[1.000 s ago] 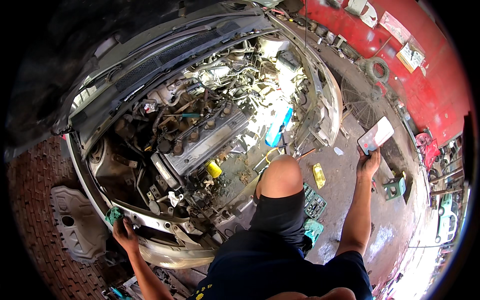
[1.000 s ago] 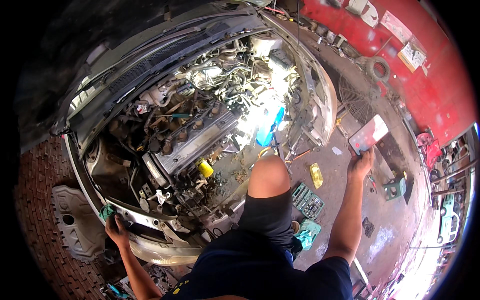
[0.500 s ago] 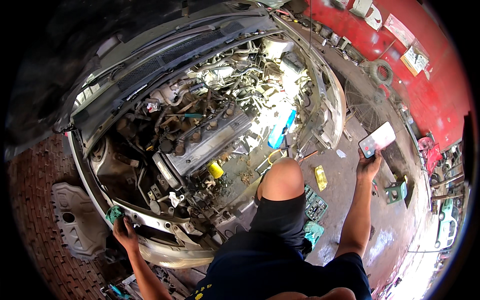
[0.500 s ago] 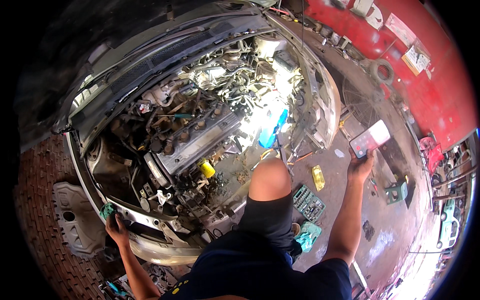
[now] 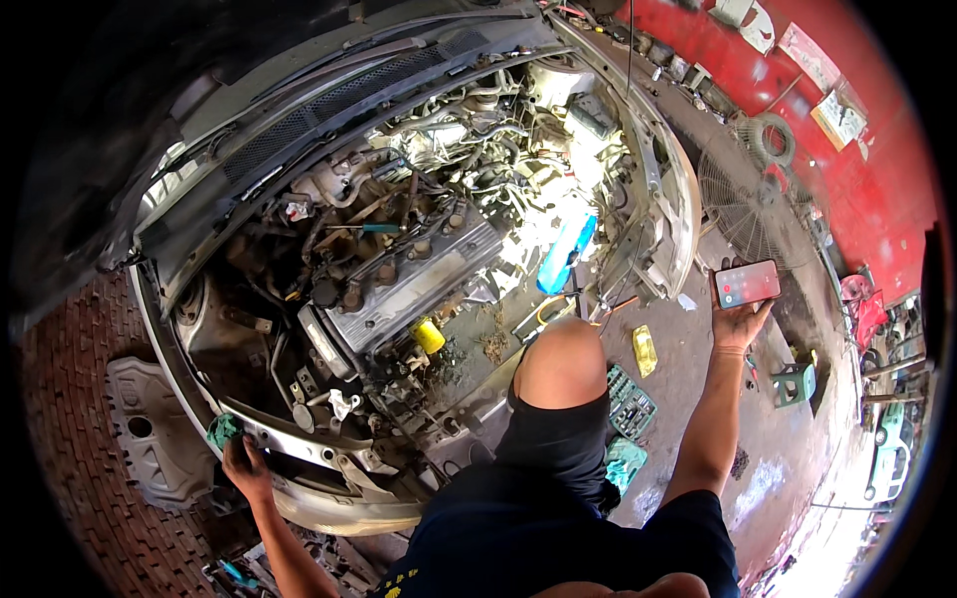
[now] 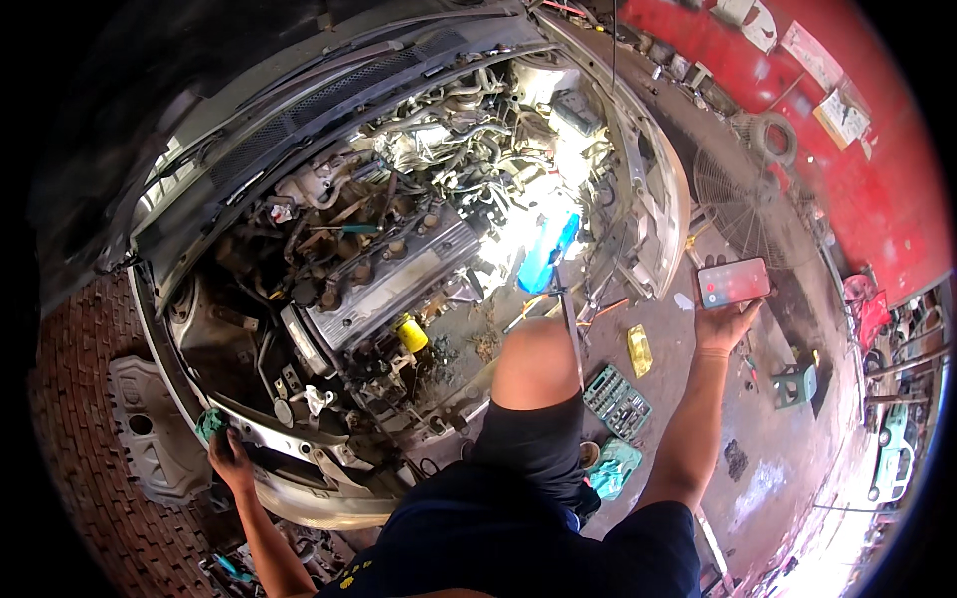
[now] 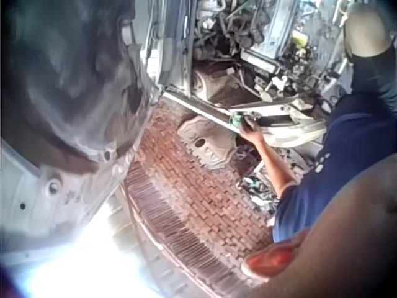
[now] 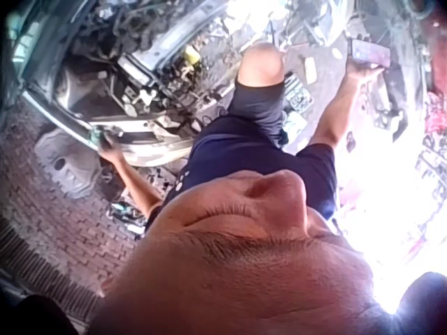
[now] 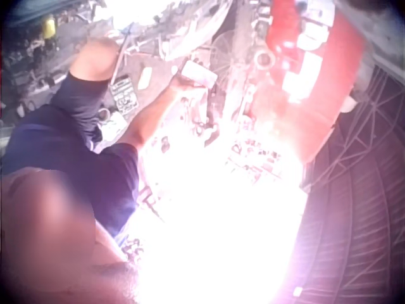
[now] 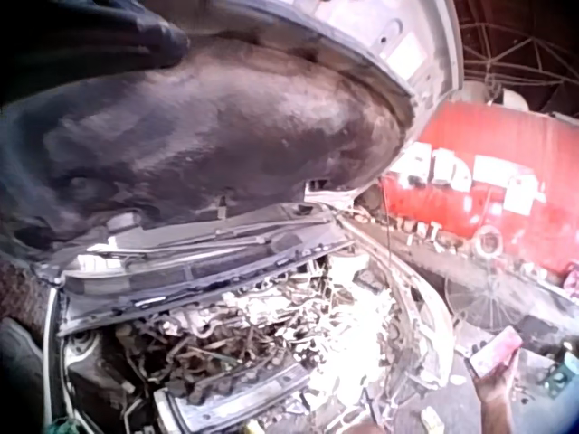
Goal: The person works on a car engine with the hood open, using a ratchet and socket to loosen and remove bolts from the engine bay. They handle a rag and a smartphone briefly, then continue using the ratchet on various bolts before walking away from the vehicle.
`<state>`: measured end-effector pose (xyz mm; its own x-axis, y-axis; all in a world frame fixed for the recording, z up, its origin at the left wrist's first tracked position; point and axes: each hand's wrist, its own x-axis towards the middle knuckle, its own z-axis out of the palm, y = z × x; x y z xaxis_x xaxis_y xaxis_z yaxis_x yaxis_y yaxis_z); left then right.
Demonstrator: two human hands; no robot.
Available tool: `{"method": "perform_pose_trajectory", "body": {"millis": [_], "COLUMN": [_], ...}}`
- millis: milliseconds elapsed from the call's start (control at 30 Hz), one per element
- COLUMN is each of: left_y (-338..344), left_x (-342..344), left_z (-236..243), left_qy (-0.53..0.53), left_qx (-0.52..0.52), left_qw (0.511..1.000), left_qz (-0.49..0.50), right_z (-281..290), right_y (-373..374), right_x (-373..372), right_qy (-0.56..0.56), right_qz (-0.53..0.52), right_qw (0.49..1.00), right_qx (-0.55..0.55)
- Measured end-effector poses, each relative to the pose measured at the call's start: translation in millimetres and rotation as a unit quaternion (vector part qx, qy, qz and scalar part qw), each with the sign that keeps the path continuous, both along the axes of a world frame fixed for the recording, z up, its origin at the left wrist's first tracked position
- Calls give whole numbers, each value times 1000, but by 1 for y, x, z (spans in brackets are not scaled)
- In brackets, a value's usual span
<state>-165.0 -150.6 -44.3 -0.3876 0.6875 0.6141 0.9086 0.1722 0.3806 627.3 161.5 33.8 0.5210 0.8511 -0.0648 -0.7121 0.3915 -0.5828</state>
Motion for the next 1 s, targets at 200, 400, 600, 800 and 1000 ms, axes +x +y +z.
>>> {"method": "perform_pose_trajectory", "body": {"millis": [200,400,600,800,1000], "left_y": [1,4,-4,0,-7], "left_x": [2,6,-7,0,-11], "left_z": [4,10,-5,-9,-12], "left_qy": [-7,-7,-11,4,6], "left_qx": [-36,-38,-58,7,-72], "left_qw": [999,999,998,999,995], "left_qz": [-2,-2,12,48,63], "right_z": [-49,-93,-88,-90,-98], "right_y": [11,22,52,115,203], "right_x": [50,72,70,75,90], "right_qy": [-13,7,-36,-82,-107], "right_qz": [14,58,65,137,157], "right_qw": [1000,998,997,987,979], "right_qx": [-7,22,6,-26,-69]}}
